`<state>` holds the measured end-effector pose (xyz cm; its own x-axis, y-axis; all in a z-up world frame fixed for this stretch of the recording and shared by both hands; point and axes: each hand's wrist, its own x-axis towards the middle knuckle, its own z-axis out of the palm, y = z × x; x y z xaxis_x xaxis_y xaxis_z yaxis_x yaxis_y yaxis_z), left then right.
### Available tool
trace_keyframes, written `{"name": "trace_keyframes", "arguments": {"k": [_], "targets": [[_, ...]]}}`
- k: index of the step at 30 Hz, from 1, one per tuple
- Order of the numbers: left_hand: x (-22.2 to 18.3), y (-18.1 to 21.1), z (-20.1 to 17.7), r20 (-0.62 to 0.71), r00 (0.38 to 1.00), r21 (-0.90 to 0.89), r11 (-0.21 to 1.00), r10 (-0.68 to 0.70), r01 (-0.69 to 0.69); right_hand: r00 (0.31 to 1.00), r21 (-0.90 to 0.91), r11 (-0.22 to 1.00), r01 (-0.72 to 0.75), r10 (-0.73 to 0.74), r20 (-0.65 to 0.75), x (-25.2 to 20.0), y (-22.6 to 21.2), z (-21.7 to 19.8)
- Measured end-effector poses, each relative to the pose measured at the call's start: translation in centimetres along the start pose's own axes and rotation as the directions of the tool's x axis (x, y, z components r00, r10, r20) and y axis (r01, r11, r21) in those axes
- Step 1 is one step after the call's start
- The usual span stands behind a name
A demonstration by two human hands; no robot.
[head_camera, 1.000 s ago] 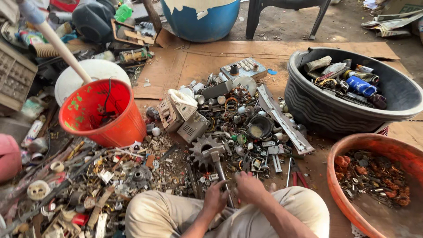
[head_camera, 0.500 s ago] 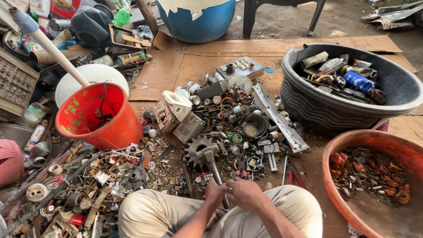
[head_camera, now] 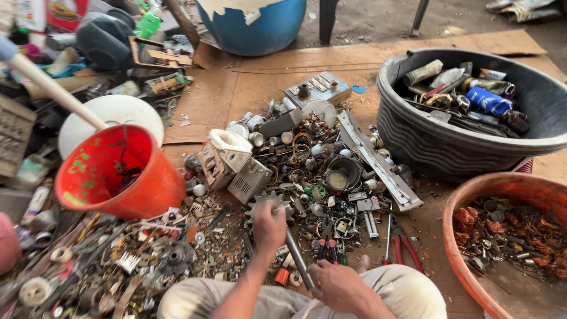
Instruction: The person sits on the floor amidst a large pile of scrap metal and debris. They use a hammer to strike and break apart various metal components, including gears and electronic parts, to separate materials. The person occasionally uses pliers to manipulate smaller items within the pile.
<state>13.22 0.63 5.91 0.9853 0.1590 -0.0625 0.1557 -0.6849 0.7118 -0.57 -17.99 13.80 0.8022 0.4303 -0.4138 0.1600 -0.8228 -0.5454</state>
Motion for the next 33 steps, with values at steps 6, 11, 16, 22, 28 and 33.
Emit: {"name": "trace_keyframes", "arguments": {"k": [6,11,16,22,28,33], "targets": [[19.4,1.3,3.8,-0.092,0.825,0.398,0.780,0.558,-0.483,0.995,0.027,1.000,-0.004,0.001,0.100,4.5,2.1,0.9],[31.0,-1.4,8.6,0.001,0.885,0.676,0.652,0.465,-0.344,0.992,-0.005,0.999,0.053,-0.052,0.117,8.8,5.6,4.8],[35.2,-3.6,10.2,0.216,0.976,0.530,0.842,-0.018,-0.102,0.983,0.068,0.993,0.096,-0.105,0.151,10.7,7.6,6.6],[33.4,0.1,3.3,0.016,0.912,0.242,0.884,0.410,-0.401,0.989,0.044,0.995,0.092,-0.096,0.108,10.6,6.8,5.9],[25.2,4.5,-4.9,0.029,0.906,-0.208,0.889,0.423,-0.409,0.998,0.040,0.998,0.041,-0.043,0.053,8.9,4.7,3.0],[12.4,3.8,-7.3,-0.073,0.872,-0.298,0.823,0.484,-0.483,0.982,0.340,0.938,-0.068,0.123,-0.144,7.9,2.8,0.8]]}}
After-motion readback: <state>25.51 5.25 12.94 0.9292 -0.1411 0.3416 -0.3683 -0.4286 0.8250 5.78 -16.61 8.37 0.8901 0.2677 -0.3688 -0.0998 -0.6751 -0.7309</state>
